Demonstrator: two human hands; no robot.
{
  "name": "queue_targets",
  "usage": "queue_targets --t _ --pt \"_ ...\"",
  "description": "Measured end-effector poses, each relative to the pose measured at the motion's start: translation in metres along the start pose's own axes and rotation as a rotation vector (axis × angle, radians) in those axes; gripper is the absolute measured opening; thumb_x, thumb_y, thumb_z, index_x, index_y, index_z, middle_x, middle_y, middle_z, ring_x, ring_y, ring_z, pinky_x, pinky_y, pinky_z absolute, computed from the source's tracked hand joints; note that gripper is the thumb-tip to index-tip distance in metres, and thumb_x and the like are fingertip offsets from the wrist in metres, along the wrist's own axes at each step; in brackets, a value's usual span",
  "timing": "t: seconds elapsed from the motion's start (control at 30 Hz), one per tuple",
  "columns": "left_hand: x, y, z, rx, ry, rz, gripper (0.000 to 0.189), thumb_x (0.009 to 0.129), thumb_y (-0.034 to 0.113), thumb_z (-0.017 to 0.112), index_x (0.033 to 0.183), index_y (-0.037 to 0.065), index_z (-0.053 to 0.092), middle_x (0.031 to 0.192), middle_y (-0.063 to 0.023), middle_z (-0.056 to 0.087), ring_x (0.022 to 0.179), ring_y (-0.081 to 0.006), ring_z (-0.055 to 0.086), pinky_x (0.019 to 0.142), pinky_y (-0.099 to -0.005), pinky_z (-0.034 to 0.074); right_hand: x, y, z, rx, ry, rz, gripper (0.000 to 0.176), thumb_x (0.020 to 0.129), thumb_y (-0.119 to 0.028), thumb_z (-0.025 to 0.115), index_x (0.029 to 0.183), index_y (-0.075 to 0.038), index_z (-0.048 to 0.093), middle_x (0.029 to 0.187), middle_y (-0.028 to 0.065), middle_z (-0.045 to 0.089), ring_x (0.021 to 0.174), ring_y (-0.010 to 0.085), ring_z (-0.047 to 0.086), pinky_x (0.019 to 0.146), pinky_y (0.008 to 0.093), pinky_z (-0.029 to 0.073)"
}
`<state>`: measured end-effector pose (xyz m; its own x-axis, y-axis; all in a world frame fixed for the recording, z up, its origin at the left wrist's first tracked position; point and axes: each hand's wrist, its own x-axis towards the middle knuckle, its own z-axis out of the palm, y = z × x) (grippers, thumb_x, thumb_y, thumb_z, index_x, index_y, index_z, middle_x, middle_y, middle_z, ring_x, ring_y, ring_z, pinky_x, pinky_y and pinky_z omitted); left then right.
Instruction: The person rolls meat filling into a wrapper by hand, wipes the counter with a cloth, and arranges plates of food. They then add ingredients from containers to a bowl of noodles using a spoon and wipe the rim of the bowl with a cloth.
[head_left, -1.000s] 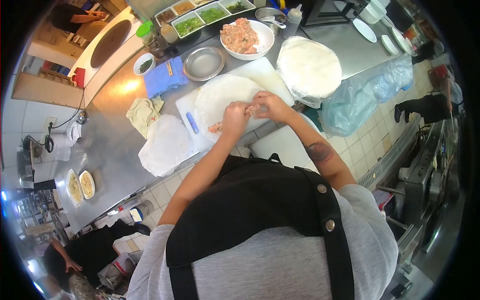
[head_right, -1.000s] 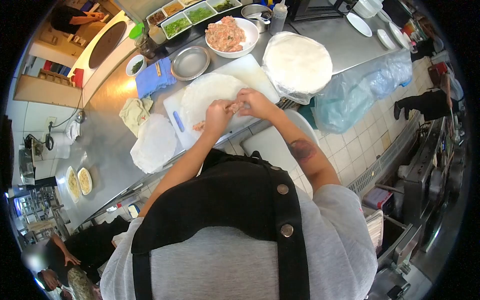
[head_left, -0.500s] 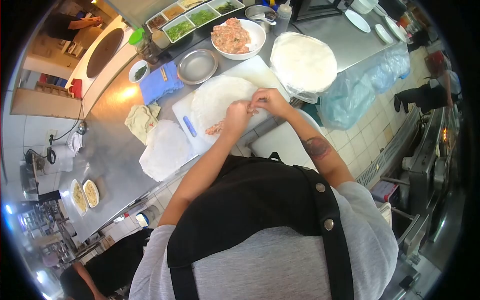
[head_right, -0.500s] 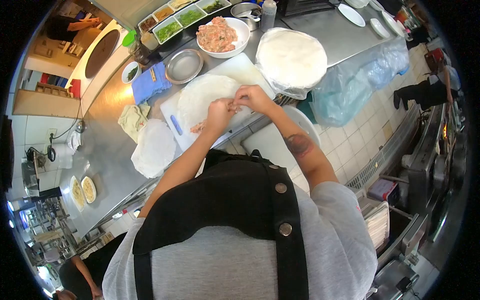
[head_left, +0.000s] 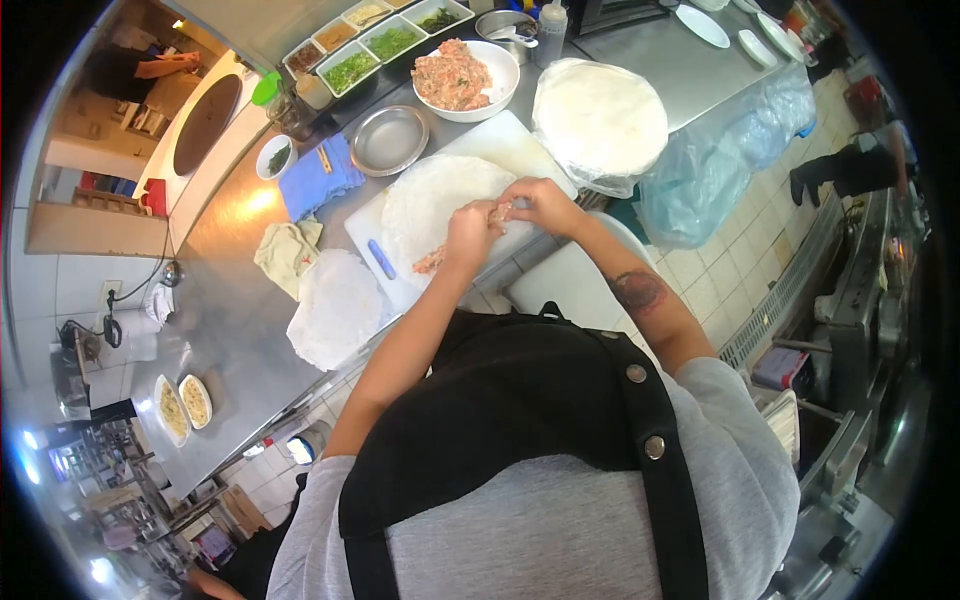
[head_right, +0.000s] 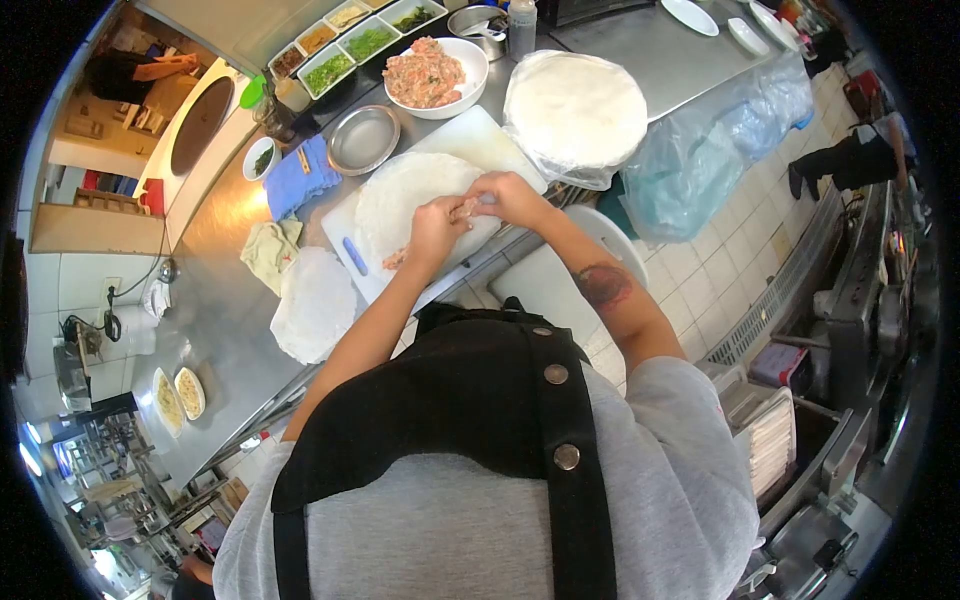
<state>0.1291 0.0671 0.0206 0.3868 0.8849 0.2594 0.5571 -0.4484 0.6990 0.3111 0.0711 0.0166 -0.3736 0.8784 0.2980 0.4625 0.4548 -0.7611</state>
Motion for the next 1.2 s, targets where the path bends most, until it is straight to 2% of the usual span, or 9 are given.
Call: queue_targets --t 0.17,0.3,0.4,0.57,0.77,0.87,1.0,1.07,1.2 --pt "0.004 0.006 -0.001 0.077 0.006 0.072 0.018 0.066 0.005 0.072 0.083 0.0 0.067 0.082 -0.0158 0.065 0.077 -0.0304 0.061 0.068 -0.0365 0.049 0.003 0.009 -0.004 0.073 -0.056 0.048 0.018 0.067 -0.009 0.075 0.082 -0.006 0.067 0.081 0.0096 0.063 0.075 0.0252 0.06 0.069 0.0331 0.047" --pt "0.002 -0.003 0.004 0.006 -0.003 0.026 0.014 0.067 0.005 0.07 0.08 0.003 0.066 0.082 -0.0147 0.063 0.08 -0.0319 0.059 0.073 -0.0395 0.047 0.007 0.008 -0.008 0.103 -0.099 0.075 0.025 0.064 -0.01 0.077 0.086 -0.007 0.067 0.077 0.0075 0.061 0.073 0.0234 0.059 0.069 0.0325 0.047" --pt "-0.004 -0.002 -0.005 0.056 -0.012 0.063 0.019 0.066 0.004 0.071 0.084 0.003 0.068 0.082 -0.0138 0.065 0.076 -0.0299 0.06 0.068 -0.0367 0.048 0.012 0.009 -0.009 0.1 -0.069 0.045 0.028 0.061 -0.008 0.079 0.084 -0.005 0.063 0.07 0.0023 0.055 0.069 0.0148 0.054 0.064 0.0283 0.044" --pt "-0.017 -0.004 -0.02 0.097 0.022 0.039 0.02 0.065 0.004 0.071 0.085 0.003 0.068 0.081 -0.013 0.065 0.076 -0.0297 0.061 0.069 -0.0368 0.048 0.023 0.011 -0.022 0.106 -0.244 0.192 0.032 0.058 -0.007 0.081 0.067 -0.004 0.05 0.065 0.0002 0.05 0.065 0.0091 0.046 0.056 0.0264 0.038" --pt "-0.018 0.01 -0.025 0.062 0.035 0.085 0.025 0.063 0.0 0.071 0.087 0.003 0.066 0.092 -0.0139 0.063 0.082 -0.0287 0.06 0.071 -0.037 0.048 0.033 -0.001 -0.022 0.059 -0.288 0.206 0.028 0.057 -0.006 0.08 0.058 -0.003 0.052 0.054 0.0012 0.053 0.053 0.0099 0.048 0.052 0.0275 0.041" --pt "-0.012 0.019 -0.02 0.016 0.105 0.158 0.025 0.062 -0.001 0.071 0.086 0.002 0.065 0.095 -0.0141 0.062 0.084 -0.0287 0.059 0.071 -0.036 0.048 0.039 -0.004 -0.019 0.026 -0.334 0.203 0.02 0.053 -0.008 0.08 0.062 -0.003 0.062 0.063 0.0057 0.064 0.057 0.0148 0.058 0.055 0.0281 0.045" --pt "-0.006 0.015 -0.013 -0.014 0.143 0.128 0.019 0.061 -0.003 0.067 0.078 0.001 0.063 0.09 -0.0123 0.059 0.08 -0.0297 0.056 0.072 -0.0372 0.046 0.041 0.002 -0.014 0.037 -0.38 0.245 0.015 0.056 -0.006 0.077 0.068 -0.004 0.068 0.068 0.0074 0.067 0.061 0.0147 0.061 0.059 0.0268 0.048" --pt "-0.007 0.01 -0.017 -0.137 0.202 -0.065 0.009 0.061 -0.003 0.065 0.067 0.003 0.062 0.082 -0.011 0.058 0.078 -0.028 0.056 0.07 -0.0367 0.046 0.04 0.002 -0.013 0.091 -0.388 0.281 0.014 0.059 -0.004 0.074 0.072 -0.004 0.07 0.07 0.0084 0.068 0.063 0.0143 0.062 0.061 0.0265 0.048" --pt "-0.008 0.003 -0.034 0.017 0.202 -0.1 0.007 0.063 -0.002 0.065 0.062 0.005 0.064 0.075 -0.0103 0.059 0.074 -0.0275 0.057 0.068 -0.0383 0.047 0.032 -0.015 -0.026 0.047 -0.341 0.206 0.012 0.067 -0.004 0.069 0.079 -0.003 0.07 0.071 0.0072 0.068 0.065 0.0119 0.061 0.061 0.0266 0.047"
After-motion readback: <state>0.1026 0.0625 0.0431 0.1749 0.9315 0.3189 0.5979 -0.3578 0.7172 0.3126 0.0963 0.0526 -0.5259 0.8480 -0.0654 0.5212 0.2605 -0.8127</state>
